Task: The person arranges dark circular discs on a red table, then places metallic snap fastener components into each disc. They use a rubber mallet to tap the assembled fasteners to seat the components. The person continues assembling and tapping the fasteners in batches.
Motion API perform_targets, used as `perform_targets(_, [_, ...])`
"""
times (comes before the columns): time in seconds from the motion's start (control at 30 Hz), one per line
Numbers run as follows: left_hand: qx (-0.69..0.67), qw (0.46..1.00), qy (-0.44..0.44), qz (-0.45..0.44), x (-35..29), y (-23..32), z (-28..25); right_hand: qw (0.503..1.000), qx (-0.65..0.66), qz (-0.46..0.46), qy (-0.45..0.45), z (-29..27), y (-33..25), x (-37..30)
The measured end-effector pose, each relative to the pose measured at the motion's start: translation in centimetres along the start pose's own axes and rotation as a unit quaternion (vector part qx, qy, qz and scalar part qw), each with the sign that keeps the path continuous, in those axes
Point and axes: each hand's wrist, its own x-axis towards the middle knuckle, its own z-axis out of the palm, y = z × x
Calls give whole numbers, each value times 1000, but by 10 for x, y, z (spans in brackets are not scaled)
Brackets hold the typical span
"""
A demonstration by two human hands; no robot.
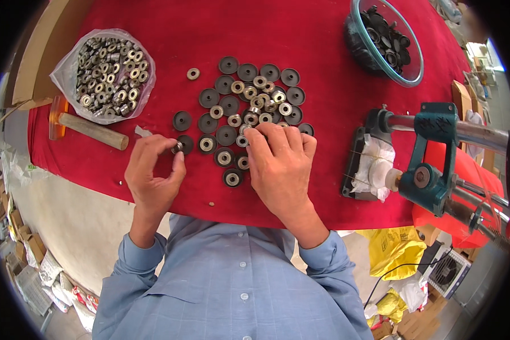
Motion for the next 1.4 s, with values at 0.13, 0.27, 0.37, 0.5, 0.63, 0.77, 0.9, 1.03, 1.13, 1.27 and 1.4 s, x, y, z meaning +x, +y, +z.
perform_targets(0.13, [-19, 999, -10, -37, -14, -2, 5, 997, 1, -73, 2, 0, 3, 7])
perform_targets(0.27, [-18, 1000, -1, -9, -9, -3, 10, 997, 13, -80, -13, 2, 6, 10])
perform_targets(0.37, [3, 1000, 3, 27, -4, -8, 14, 997, 30, -70, -12, 2, 8, 12])
perform_targets(0.5, [18, 999, -10, 26, -13, -12, 17, 995, 77, -57, 19, 6, 2, 18])
perform_targets(0.63, [107, 989, -58, 86, -12, -8, 5, 995, 80, -62, 15, 17, -6, 22])
perform_targets(0.77, [177, 973, -90, 122, -20, -9, -3, 995, 57, -80, -2, 16, -11, 23])
perform_targets(0.9, [192, 967, -104, 133, -21, -8, -5, 994, 54, -99, -6, 19, -11, 14])
perform_targets(1.03, [197, 965, -121, 125, -19, -4, -7, 995, -30, -95, -5, 16, -25, -3])
perform_targets(1.13, [164, 974, -117, 100, -13, 0, -7, 997, -9, -74, -21, 10, -26, 2])
perform_targets(1.27, [84, 993, -68, 55, 6, 11, -3, 992, 120, -29, 2, -1, -6, 1])
perform_targets(1.4, [22, 996, -58, 61, 25, 23, 11, 990, 92, 88, 54, -22, 20, -10])
